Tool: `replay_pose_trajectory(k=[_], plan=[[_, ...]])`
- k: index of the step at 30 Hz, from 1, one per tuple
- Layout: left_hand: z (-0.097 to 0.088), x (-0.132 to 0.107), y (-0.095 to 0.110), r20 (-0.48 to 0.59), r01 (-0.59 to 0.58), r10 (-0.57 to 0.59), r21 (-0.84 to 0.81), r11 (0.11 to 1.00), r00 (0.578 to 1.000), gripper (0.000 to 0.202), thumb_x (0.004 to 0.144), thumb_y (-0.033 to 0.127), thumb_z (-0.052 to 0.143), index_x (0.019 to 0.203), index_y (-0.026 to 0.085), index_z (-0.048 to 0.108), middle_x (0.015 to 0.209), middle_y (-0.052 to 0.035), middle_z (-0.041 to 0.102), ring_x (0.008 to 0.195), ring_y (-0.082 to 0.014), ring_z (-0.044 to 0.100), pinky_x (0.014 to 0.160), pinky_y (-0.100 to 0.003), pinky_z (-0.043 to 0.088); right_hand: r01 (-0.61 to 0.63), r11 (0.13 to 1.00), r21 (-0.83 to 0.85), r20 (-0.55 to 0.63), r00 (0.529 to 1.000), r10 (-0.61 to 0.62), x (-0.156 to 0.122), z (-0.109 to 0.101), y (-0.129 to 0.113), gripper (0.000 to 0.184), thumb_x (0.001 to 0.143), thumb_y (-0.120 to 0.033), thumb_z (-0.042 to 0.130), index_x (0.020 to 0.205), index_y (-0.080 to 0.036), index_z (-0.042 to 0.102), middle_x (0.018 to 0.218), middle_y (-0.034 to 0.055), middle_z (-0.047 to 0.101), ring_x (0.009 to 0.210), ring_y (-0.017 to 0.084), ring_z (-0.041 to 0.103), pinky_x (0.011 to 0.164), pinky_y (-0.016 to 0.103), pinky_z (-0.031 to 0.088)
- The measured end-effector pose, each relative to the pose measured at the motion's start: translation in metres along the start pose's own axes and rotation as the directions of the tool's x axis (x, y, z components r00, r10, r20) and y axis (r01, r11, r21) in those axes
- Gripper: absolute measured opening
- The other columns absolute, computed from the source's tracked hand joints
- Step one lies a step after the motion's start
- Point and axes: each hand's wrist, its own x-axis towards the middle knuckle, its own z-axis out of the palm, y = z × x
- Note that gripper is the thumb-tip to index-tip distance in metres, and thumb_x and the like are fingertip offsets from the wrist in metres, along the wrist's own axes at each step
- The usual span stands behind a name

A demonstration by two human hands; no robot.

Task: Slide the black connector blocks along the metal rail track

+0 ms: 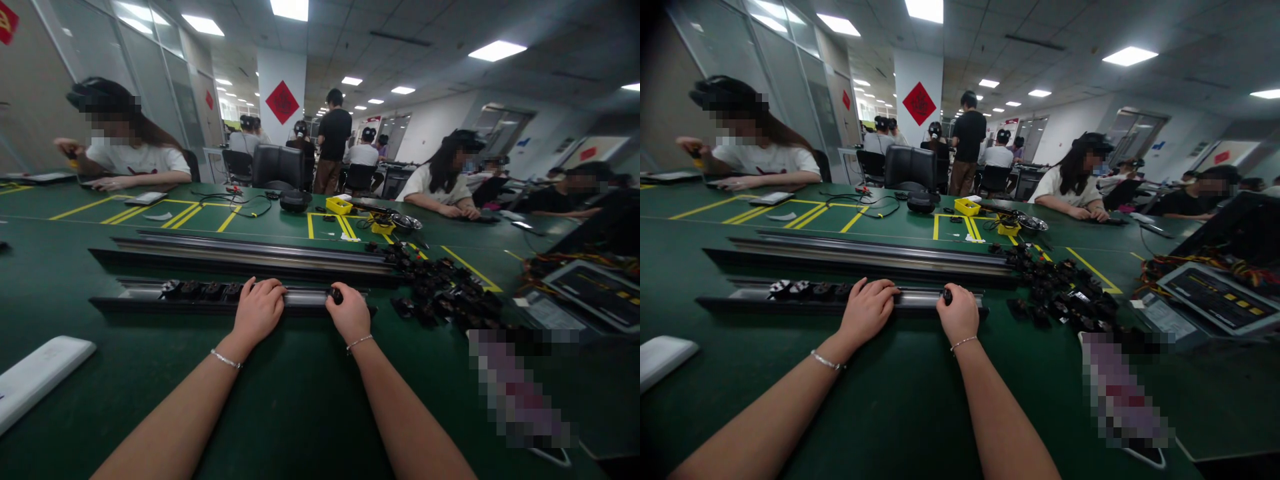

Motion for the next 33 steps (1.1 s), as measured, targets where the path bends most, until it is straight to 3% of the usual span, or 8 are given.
replay_pose_trajectory(k=[11, 19, 25, 33], plan=[[-0.0002, -0.0002, 0.0003, -0.011, 0.000, 0.000, -0.004, 1.000, 1.000, 0.028, 0.086, 0.024, 0.039, 0.096, 0.026, 0.065, 0.106, -0.0015, 0.066, 0.101, -0.0187, 0.059, 0.104, -0.045, 0.026, 0.000, 1.000, -0.006, -0.010, 1.000, 0.000, -0.0015, -0.0003, -0.0009, 0.027, 0.075, -0.025, 0.051, 0.099, -0.021, 0.064, 0.102, 0.0053, 0.066, 0.101, 0.022, 0.056, 0.094, 0.035, 0.038], [-0.0001, -0.0002, 0.0000, -0.009, -0.007, 0.007, 0.004, 1.000, 1.000, 0.028, 0.086, 0.024, 0.038, 0.096, 0.027, 0.064, 0.106, -0.0017, 0.066, 0.101, -0.0191, 0.059, 0.104, -0.045, 0.026, -0.002, 1.000, 0.019, -0.004, 1.000, 0.002, 0.0002, -0.0009, 0.0026, 0.028, 0.075, -0.023, 0.050, 0.099, -0.020, 0.064, 0.098, 0.0052, 0.066, 0.095, 0.021, 0.058, 0.089, 0.033, 0.041], [-0.0007, 0.0003, 0.0000, -0.009, -0.005, 0.005, -0.001, 1.000, 1.000, 0.029, 0.086, 0.024, 0.038, 0.096, 0.027, 0.065, 0.106, -0.0018, 0.066, 0.101, -0.0189, 0.059, 0.104, -0.045, 0.026, -0.006, 1.000, -0.009, 0.006, 1.000, 0.006, -0.0008, -0.0035, 0.0022, 0.027, 0.075, -0.023, 0.050, 0.099, -0.021, 0.063, 0.103, 0.0048, 0.066, 0.101, 0.022, 0.057, 0.102, 0.045, 0.027], [-0.0016, -0.0001, 0.0007, -0.020, -0.006, 0.006, -0.019, 1.000, 1.000, 0.030, 0.085, 0.024, 0.038, 0.096, 0.027, 0.066, 0.105, -0.0026, 0.066, 0.100, -0.0194, 0.059, 0.104, -0.046, 0.026, -0.029, 0.999, -0.026, 0.005, 1.000, 0.029, -0.0017, -0.0044, 0.0011, 0.028, 0.075, -0.024, 0.050, 0.100, -0.022, 0.063, 0.104, 0.0058, 0.066, 0.105, 0.023, 0.055, 0.102, 0.044, 0.027]])
